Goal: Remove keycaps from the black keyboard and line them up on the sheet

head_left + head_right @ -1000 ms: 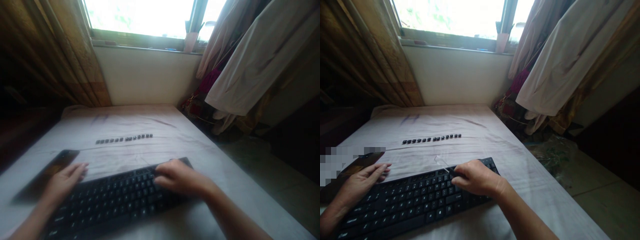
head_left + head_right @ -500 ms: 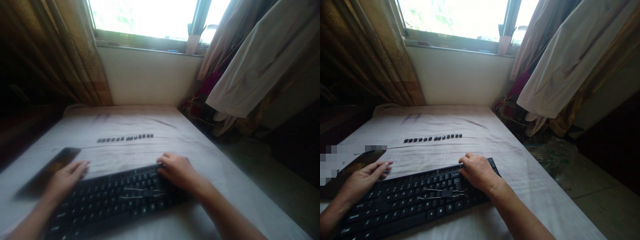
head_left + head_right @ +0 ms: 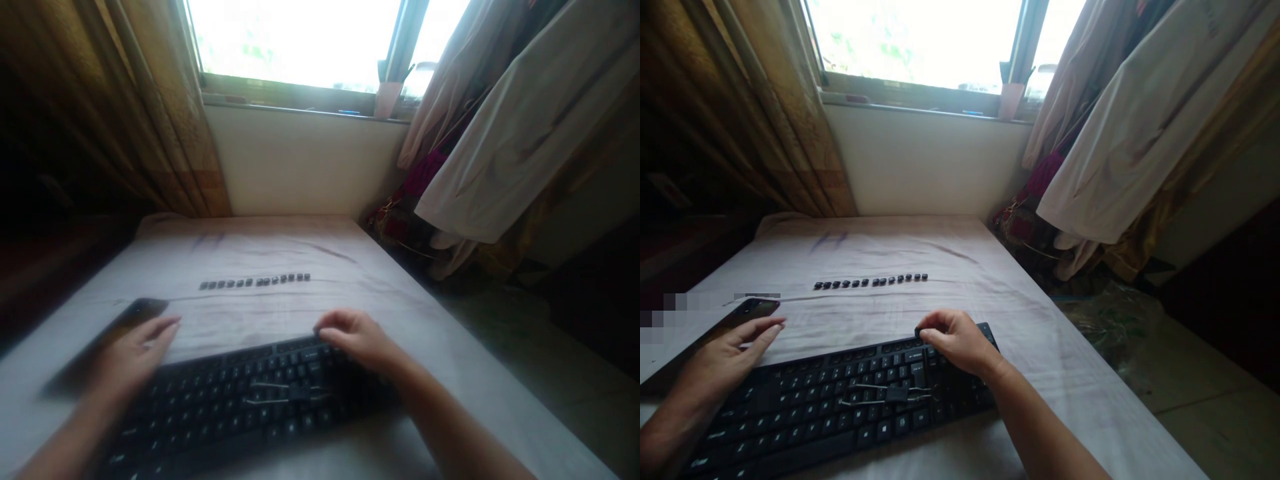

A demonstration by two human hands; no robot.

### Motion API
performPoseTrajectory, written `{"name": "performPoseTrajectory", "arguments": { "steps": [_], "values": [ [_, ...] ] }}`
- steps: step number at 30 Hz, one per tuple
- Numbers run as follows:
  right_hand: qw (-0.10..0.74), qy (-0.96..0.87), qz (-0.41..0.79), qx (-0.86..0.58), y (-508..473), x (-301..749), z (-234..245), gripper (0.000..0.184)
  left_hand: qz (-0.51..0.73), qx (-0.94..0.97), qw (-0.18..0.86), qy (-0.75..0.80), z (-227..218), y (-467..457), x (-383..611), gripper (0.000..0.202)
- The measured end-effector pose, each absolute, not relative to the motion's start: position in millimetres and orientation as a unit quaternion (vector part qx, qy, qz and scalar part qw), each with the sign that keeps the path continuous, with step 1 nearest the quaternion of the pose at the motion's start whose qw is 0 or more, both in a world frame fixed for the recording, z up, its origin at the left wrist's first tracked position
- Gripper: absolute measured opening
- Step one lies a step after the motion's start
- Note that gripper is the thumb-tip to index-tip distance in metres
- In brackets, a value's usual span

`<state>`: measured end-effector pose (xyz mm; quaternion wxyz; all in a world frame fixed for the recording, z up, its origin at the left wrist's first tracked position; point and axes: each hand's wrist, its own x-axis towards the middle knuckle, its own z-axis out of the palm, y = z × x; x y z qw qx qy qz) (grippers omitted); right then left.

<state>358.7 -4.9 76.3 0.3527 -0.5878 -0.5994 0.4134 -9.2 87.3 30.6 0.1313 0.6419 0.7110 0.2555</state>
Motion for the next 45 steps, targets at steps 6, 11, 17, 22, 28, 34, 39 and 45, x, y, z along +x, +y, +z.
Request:
{"name": "performPoseTrajectory", "arguments": {
  "steps": [6,11,17,22,28,34,39,45],
  "values": [
    [0.443,-0.401,0.652,-0.467,-8.1,345.6,71.8,0.031,0.306,0.795,0.144,0.504,68.8,27.6,67.3,0.038],
    [0.434,-0.338,0.731,-0.404,-19.2,323.4,71.1,0.033,0.366,0.855,0.132,0.342,73.9,-6.8,107.2,0.028],
    [0.425,-0.332,0.759,-0.365,-27.1,306.2,67.1,0.031,0.386,0.847,0.175,0.32,70.6,-14.0,112.2,0.023],
    [0.417,-0.313,0.766,-0.377,-29.0,299.1,61.6,0.035,0.391,0.831,0.226,0.324,67.2,-13.9,114.8,0.016],
    [0.421,-0.317,0.757,-0.386,-30.8,295.0,55.6,0.04,0.391,0.823,0.243,0.333,64.8,-13.7,114.4,0.017],
    [0.421,-0.361,0.717,-0.423,-30.1,293.2,57.2,0.041,0.393,0.822,0.266,0.315,66.5,-13.4,113.5,0.023],
    [0.465,-0.463,0.592,-0.468,-31.9,294.1,60.8,0.027,0.373,0.825,0.28,0.32,64.9,-9.4,112.1,0.027],
    [0.515,-0.675,0.309,-0.428,-31.8,302.2,59.4,0.024,0.369,0.827,0.289,0.311,61.4,-7.4,111.5,0.029]
  ]
}}
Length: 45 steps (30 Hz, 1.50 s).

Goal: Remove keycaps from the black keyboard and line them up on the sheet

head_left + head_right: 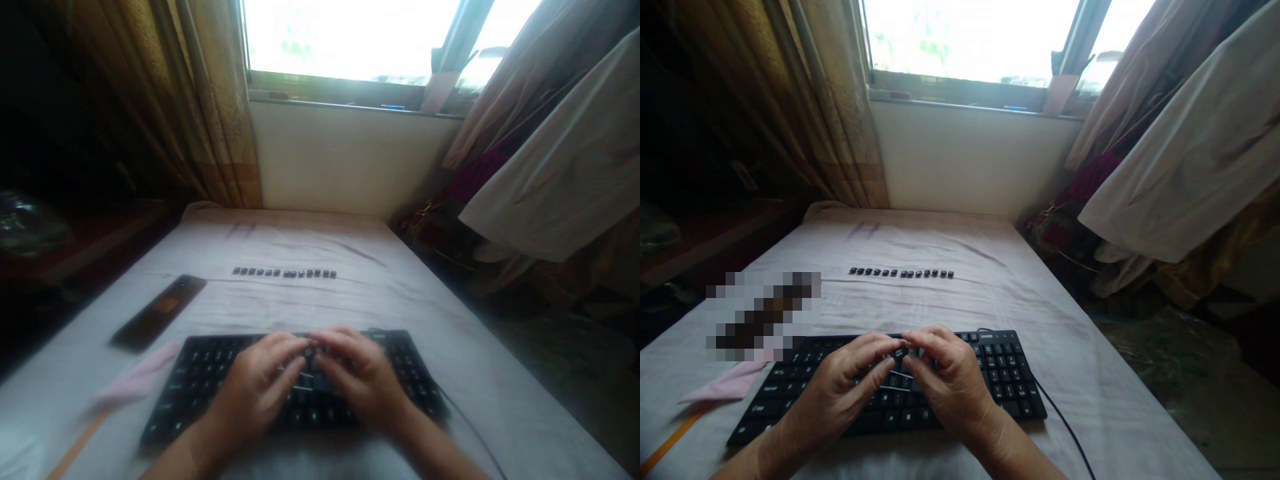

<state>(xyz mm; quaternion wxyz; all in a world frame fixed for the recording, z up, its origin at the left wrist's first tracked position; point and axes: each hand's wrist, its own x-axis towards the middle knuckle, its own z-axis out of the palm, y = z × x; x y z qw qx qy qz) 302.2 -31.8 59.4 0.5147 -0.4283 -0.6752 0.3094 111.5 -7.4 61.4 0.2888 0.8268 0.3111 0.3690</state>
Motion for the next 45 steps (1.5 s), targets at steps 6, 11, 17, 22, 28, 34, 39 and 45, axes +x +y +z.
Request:
{"name": "performPoseTrajectory", "arguments": {
  "steps": [6,11,17,22,28,34,39,45],
  "values": [
    [0.505,-0.758,0.131,-0.393,-29.7,306.0,63.7,0.02,0.353,0.809,0.329,0.336,59.3,-7.8,113.0,0.025],
    [0.482,-0.763,0.139,-0.409,-32.7,304.2,67.5,0.016,0.337,0.781,0.381,0.362,59.3,-7.1,113.2,0.022],
    [0.433,-0.723,0.219,-0.491,-23.9,316.1,79.2,0.007,0.31,0.81,0.315,0.385,63.3,-3.5,108.7,0.018],
    [0.42,-0.622,0.248,-0.612,40.4,368.8,85.6,0.019,0.283,0.853,0.123,0.42,51.1,14.8,89.3,0.022],
    [0.341,-0.553,0.22,-0.727,120.6,409.9,55.5,0.016,0.211,0.853,0.099,0.468,35.6,34.2,69.6,0.025],
    [0.286,-0.574,0.219,-0.736,147.4,404.6,22.4,0.018,0.196,0.844,0.119,0.485,32.6,39.0,65.1,0.029],
    [0.256,-0.591,0.208,-0.736,152.5,404.2,18.4,0.02,0.194,0.839,0.138,0.488,31.8,39.9,63.8,0.03],
    [0.236,-0.601,0.202,-0.736,151.0,404.1,18.2,0.02,0.195,0.845,0.128,0.482,32.2,41.3,63.0,0.031]
  ]
}}
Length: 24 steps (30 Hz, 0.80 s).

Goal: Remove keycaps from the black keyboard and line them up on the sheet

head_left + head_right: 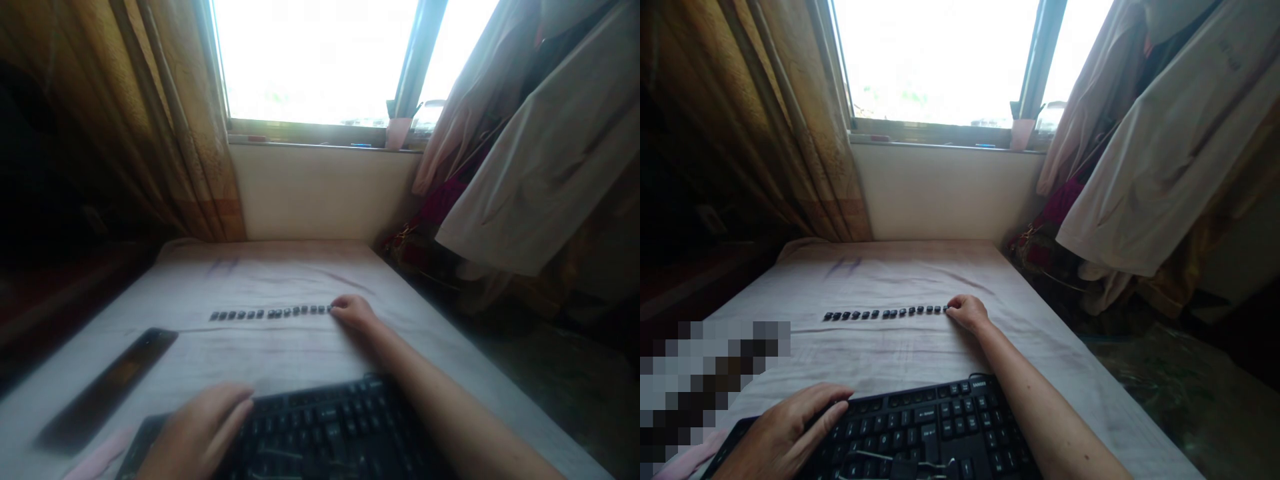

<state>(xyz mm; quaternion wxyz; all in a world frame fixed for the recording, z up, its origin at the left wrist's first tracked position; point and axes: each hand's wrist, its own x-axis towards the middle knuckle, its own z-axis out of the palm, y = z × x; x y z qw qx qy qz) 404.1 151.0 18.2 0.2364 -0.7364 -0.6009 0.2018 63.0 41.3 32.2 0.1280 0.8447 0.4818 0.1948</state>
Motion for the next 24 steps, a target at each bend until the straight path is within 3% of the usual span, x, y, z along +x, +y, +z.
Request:
{"name": "performPoseTrajectory", "arguments": {
  "steps": [16,21,24],
  "values": [
    [0.234,-0.612,0.182,-0.733,142.7,404.1,29.2,0.027,0.2,0.842,0.141,0.482,38.2,42.2,64.1,0.029],
    [0.242,-0.645,0.186,-0.701,110.1,397.4,60.8,0.021,0.181,0.847,0.14,0.481,35.4,44.4,64.7,0.033],
    [0.208,-0.713,0.251,-0.621,65.2,386.3,90.8,0.018,0.163,0.848,0.147,0.483,33.6,43.9,65.6,0.033]
  ]
}}
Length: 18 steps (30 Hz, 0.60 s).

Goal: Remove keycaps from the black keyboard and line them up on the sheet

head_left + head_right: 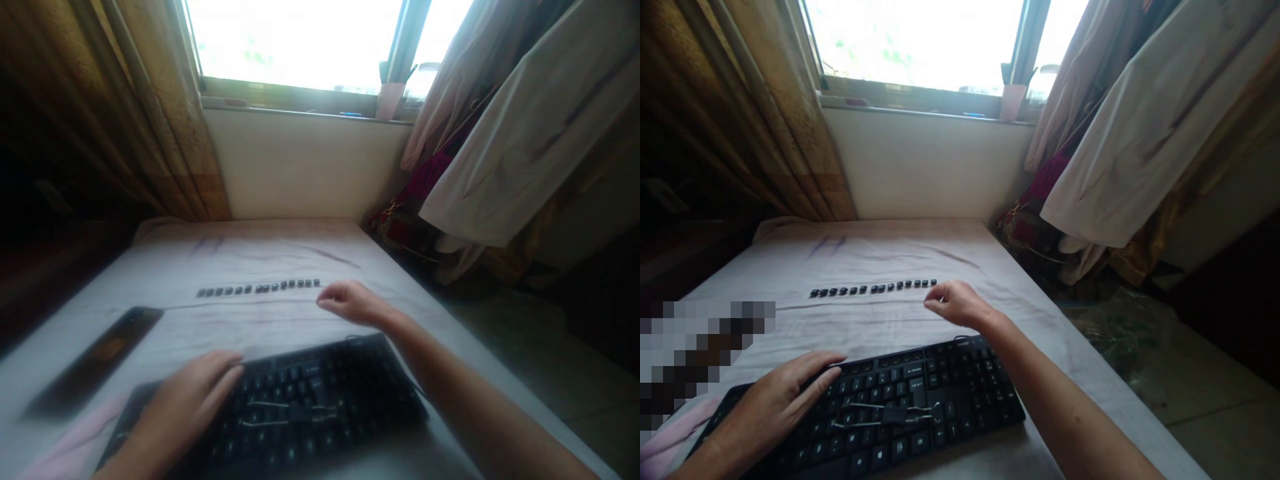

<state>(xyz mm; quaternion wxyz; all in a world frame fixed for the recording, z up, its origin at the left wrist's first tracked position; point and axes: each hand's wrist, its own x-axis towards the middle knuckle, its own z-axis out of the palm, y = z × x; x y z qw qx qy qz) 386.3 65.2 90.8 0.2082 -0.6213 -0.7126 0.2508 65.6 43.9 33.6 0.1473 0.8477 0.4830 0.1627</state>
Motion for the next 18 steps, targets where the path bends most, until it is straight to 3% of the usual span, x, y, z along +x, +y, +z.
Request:
{"name": "performPoseTrajectory", "arguments": {
  "steps": [4,7,11,18],
  "values": [
    [0.06,-0.823,0.254,-0.505,-0.2,365.4,113.6,0.007,0.147,0.852,0.151,0.48,34.4,41.7,66.6,0.033],
    [0.003,-0.864,0.147,-0.482,-29.2,349.0,105.1,0.021,0.147,0.857,0.147,0.471,35.8,40.8,67.1,0.033],
    [-0.007,-0.865,0.103,-0.492,-36.3,334.6,82.7,0.021,0.146,0.86,0.148,0.465,36.5,40.9,67.3,0.034],
    [-0.022,-0.858,0.168,-0.485,-28.5,333.0,81.1,0.012,0.131,0.85,0.171,0.48,36.5,41.2,67.8,0.037]
  ]
}}
